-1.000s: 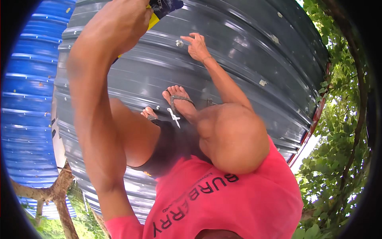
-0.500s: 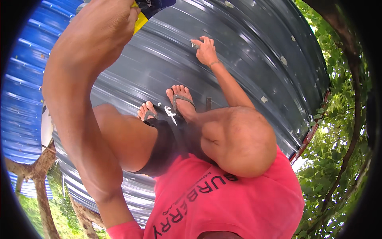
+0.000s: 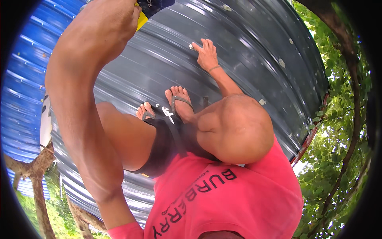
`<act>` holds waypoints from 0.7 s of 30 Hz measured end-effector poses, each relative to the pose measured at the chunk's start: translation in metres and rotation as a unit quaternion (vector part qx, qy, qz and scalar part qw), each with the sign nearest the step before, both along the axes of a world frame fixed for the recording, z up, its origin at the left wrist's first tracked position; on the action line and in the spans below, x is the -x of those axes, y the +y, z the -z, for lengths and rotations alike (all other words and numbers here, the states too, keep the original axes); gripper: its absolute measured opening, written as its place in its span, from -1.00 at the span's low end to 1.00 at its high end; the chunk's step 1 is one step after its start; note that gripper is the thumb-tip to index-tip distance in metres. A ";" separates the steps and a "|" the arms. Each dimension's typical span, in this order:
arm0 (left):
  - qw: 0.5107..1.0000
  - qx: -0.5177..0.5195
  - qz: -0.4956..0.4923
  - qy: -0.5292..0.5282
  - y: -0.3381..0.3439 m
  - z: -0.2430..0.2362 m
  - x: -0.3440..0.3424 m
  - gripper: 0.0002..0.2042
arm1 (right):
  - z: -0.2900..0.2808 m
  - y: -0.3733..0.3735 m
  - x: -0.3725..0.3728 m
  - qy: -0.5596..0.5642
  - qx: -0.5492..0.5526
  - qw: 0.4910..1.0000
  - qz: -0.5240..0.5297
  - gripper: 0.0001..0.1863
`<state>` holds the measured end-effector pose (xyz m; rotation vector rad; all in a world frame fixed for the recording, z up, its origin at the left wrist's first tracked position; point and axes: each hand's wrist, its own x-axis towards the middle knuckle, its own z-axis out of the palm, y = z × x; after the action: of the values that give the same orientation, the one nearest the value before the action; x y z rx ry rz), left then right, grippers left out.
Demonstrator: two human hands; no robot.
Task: The person applies a sealant from a packet onto the heads of screws on a corrugated metal roof, using their fingers to spread the substance over each screw head.
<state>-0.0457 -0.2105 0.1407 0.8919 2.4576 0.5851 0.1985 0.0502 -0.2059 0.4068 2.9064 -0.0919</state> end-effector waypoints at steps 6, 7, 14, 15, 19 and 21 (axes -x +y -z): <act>0.998 0.056 -0.010 -0.014 0.014 0.000 -0.003 -0.76 | 0.008 -0.014 -0.019 0.014 -0.002 0.999 0.046 -0.36; 0.998 0.059 -0.009 -0.006 0.017 0.001 -0.006 -0.76 | 0.010 -0.020 -0.025 0.023 -0.015 0.998 0.050 -0.35; 0.998 0.068 -0.010 0.010 0.024 -0.009 -0.018 -0.76 | 0.019 -0.038 -0.037 0.039 -0.042 0.998 0.018 -0.25; 0.996 0.084 -0.015 0.005 0.031 -0.010 -0.018 -0.76 | 0.018 -0.037 -0.039 0.042 -0.043 0.998 0.012 -0.26; 0.999 -0.002 0.018 0.035 0.023 0.001 -0.020 -0.76 | 0.017 -0.035 -0.041 0.058 -0.038 0.998 -0.006 -0.29; 0.999 -0.028 0.025 0.031 0.020 0.009 -0.015 -0.76 | 0.018 -0.033 -0.036 0.059 -0.012 0.998 0.016 -0.30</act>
<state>-0.0305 -0.1901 0.1320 1.0047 2.4770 0.6204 0.2341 0.0172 -0.2239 0.4664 3.0207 -0.0874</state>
